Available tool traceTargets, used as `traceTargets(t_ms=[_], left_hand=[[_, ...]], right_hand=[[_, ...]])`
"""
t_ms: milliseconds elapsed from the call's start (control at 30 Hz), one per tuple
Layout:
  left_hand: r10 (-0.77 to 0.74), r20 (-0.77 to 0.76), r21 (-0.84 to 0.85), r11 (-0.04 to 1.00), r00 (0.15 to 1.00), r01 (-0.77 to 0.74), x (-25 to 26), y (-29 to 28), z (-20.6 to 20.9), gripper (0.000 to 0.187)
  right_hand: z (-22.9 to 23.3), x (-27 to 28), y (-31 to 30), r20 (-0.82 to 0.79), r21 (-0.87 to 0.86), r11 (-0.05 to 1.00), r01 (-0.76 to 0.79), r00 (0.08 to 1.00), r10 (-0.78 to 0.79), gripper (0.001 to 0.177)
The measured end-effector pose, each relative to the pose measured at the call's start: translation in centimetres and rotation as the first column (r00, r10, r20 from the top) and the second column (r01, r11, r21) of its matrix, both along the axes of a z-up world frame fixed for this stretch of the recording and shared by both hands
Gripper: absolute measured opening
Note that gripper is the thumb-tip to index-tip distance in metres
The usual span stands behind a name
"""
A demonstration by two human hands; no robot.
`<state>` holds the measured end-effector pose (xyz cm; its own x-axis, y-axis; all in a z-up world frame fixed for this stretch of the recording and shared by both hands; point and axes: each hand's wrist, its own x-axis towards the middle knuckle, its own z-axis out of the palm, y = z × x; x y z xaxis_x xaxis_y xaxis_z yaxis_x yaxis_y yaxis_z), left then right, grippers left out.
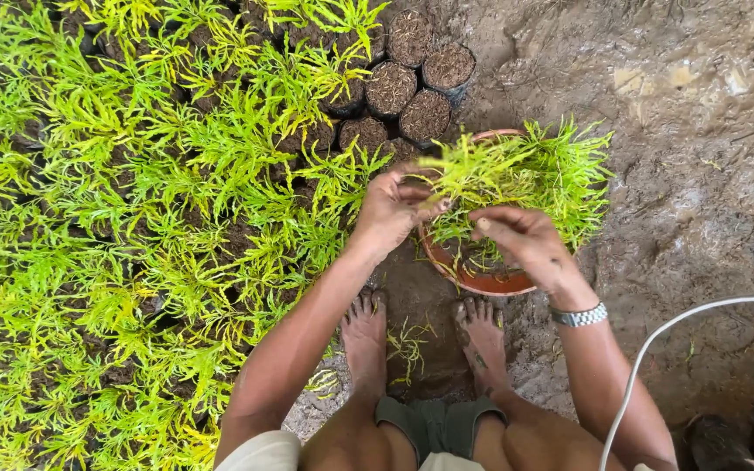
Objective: The person is taking small green plant cuttings from a plastic bowl and planting them into individual black plastic bags filled with soil.
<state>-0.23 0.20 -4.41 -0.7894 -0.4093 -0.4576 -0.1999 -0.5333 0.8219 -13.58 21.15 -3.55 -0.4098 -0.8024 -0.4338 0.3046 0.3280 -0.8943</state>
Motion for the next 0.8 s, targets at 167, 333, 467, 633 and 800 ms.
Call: traceTargets(t_ms=[167, 333, 467, 633, 800], left_hand=[[-0.098, -0.050, 0.055, 0.993, 0.994, 0.101, 0.2, 0.6, 0.0, 0.060], [-0.172, -0.055, 0.091, 0.980, 0.984, 0.176, 0.3, 1.0, -0.5, 0.067], [-0.198, -0.060, 0.092, 0.975, 0.978, 0.203, 0.3, 1.1, -0.8, 0.066], [-0.233, -0.068, 0.103, 0.966, 0.970, 0.239, 0.2, 0.9, -0.9, 0.065], [-0.224, -0.047, 0.114, 0.967, 0.973, 0.228, -0.2, 0.5, -0.2, 0.053]], right_hand=[[-1.0, 1.1, -0.8, 0.093, -0.018, 0.988, 0.155, 0.984, -0.152, 0.026], [0.9, 1.7, -2.4, 0.085, -0.069, 0.960, 0.273, 0.960, -0.267, 0.017], [2.0, 1.5, -2.7, 0.031, -0.042, 0.958, 0.284, 0.959, -0.283, 0.019], [2.8, 1.6, -2.6, 0.015, -0.009, 0.943, 0.333, 0.943, -0.333, 0.021], [2.6, 1.9, -2.2, -0.018, -0.002, 0.916, 0.402, 0.915, -0.402, 0.023]])
